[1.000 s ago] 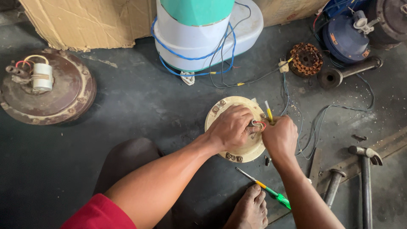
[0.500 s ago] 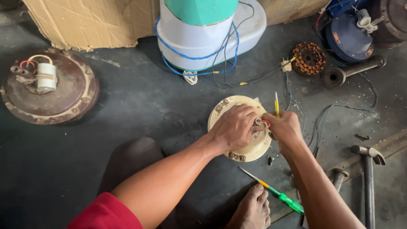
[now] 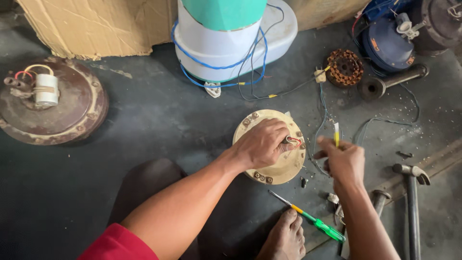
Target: The person sits on the floor of a repair workshop and repairs a ceiling fan motor. They hold the fan housing, unscrew and remove its cover by hand, then use a screwdriver to loosen screws and rewire a capacitor component mounted on the motor, working on the wiring connections throughout.
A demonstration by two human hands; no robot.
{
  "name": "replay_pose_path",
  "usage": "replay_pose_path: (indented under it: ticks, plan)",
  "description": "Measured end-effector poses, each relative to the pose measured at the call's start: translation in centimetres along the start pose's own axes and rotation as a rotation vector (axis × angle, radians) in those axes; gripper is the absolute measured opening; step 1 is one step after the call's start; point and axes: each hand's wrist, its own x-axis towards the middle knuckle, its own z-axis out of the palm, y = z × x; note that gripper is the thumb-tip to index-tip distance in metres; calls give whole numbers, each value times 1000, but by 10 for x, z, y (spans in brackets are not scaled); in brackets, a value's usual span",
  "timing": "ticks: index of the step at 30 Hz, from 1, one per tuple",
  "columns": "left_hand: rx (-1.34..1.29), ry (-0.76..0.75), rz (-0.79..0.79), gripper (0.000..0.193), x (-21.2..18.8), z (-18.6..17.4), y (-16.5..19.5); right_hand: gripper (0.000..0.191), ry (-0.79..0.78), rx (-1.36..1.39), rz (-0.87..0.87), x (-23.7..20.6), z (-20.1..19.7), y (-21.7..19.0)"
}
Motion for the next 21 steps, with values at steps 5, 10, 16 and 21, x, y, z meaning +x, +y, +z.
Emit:
replay_pose_path:
  ticks: [5,10,16,21]
  plan:
    - [-25,-25,-2,32,3,0,1,27,-140,-1,-7,9,13,19]
    - [-11,-50,-21,30,4,1,4,16,-210,22,110,40,14,21]
    - [-21,0,44,25,3,2,2,13,-183,-216,52,55,15,11]
    - [2,-31,0,26,4,2,0,31,18,-778,-190,45,15,2]
